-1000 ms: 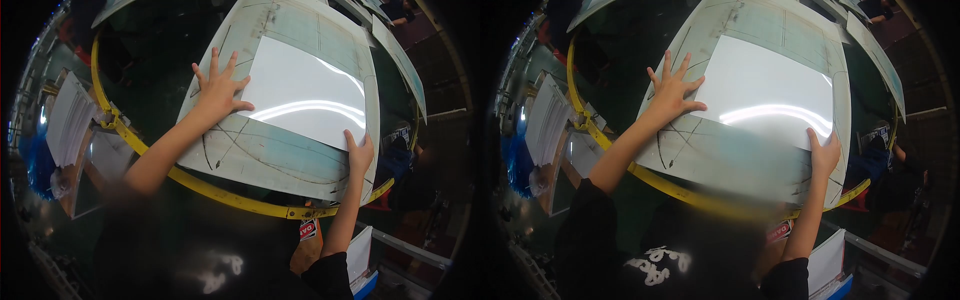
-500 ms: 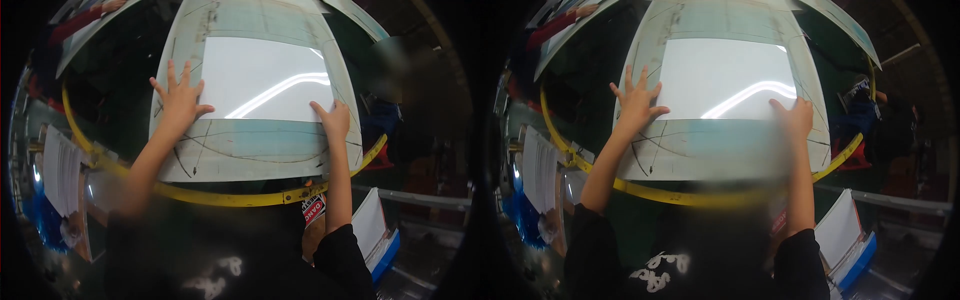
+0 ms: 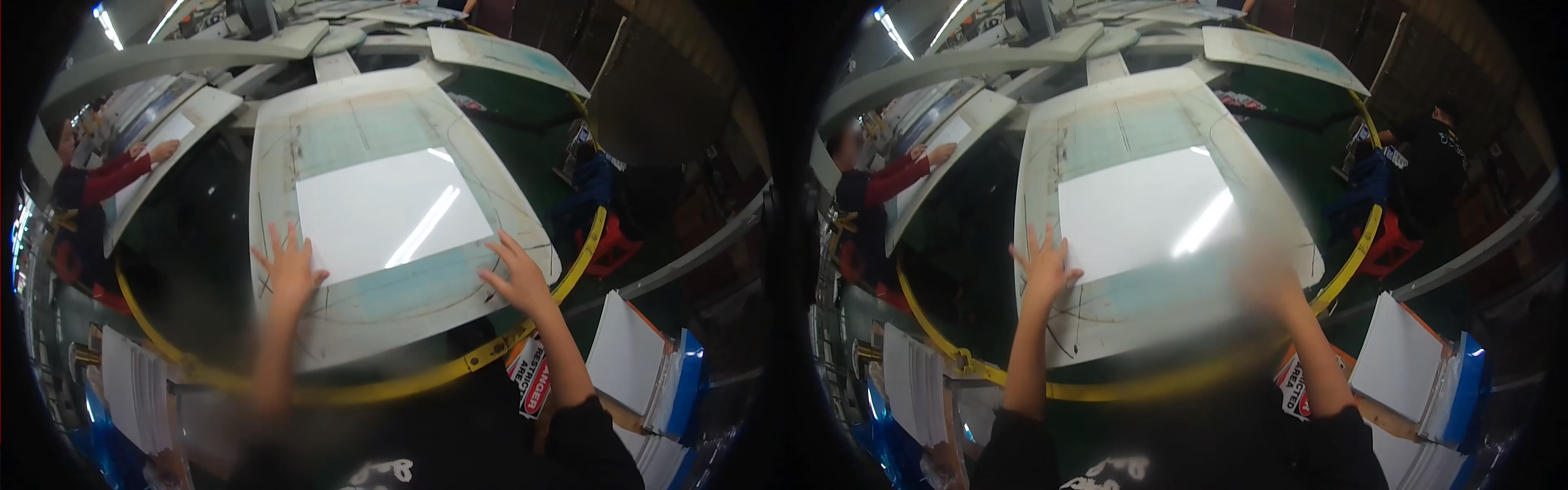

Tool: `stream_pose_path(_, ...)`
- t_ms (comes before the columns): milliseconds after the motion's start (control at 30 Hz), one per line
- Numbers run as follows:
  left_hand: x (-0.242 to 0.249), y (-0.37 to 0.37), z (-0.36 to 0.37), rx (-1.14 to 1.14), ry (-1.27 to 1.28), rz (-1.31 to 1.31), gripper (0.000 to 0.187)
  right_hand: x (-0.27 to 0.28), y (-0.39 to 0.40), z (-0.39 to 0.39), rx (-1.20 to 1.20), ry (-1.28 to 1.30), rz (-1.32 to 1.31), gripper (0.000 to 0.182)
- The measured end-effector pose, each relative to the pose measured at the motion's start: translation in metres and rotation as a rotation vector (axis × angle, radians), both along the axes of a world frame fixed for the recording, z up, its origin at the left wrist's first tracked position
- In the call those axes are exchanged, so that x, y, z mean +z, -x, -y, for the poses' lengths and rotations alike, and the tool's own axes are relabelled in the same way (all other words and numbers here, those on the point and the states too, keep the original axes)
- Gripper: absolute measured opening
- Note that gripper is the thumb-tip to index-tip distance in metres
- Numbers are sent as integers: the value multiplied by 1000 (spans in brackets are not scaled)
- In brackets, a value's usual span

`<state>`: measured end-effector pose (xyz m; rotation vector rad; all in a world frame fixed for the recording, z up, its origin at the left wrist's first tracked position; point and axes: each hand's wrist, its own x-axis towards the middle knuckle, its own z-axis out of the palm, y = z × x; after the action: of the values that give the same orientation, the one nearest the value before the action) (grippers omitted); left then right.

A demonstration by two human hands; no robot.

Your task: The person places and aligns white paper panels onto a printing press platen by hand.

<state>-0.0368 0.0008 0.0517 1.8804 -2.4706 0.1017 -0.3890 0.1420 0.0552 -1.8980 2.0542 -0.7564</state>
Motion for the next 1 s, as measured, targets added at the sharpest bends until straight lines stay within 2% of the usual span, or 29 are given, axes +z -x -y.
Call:
stream_pose_path(67, -17, -10, -27, 29, 166, -222, 59, 0, 34, -57, 37, 115, -296, 54)
stream_pose_path(133, -23, -17, -75, -27, 302, -553, 50, 6, 55, -118, -91, 66, -209, 67)
stream_pose_path(200, -8, -8, -126, -1, 247, -865, 40, -2, 73, -184, -370, -183, -238, 86)
stream_pose_path(267, -4, 8, -166, 58, 198, -915, 34, -19, 86, -245, -643, -600, -239, 108)
stream_pose_path(333, -1, 28, -185, 47, 148, -975, 30, -33, 88, -277, -828, -786, -245, 107)
stream_pose_path(433, 9, 54, -199, -104, 94, -1035, 25, -82, 106, -326, -860, -642, -87, 98)
stream_pose_path(467, 17, 61, -201, -179, 99, -1027, 24, -92, 105, -329, -898, -613, -226, 86)
stream_pose_path(567, 35, 74, -205, -317, 137, -1014, 22, -126, 115, -350, -903, -401, -257, 74)
stream_pose_path(600, 37, 75, -207, -339, 146, -1016, 22, -135, 117, -355, -912, -329, -286, 62)
stream_pose_path(700, 42, 81, -212, -363, 139, -1037, 21, -78, 86, -325, -973, -365, -72, 60)
stream_pose_path(800, 41, 84, -217, -379, 126, -1039, 21, -85, 81, -317, -1053, -269, -253, 60)
stream_pose_path(867, 41, 85, -222, -382, 109, -1039, 21, -121, 106, -335, -993, -201, -255, 64)
stream_pose_path(1000, 41, 86, -226, -379, 63, -1061, 21, -117, 130, -344, -834, -242, -338, 63)
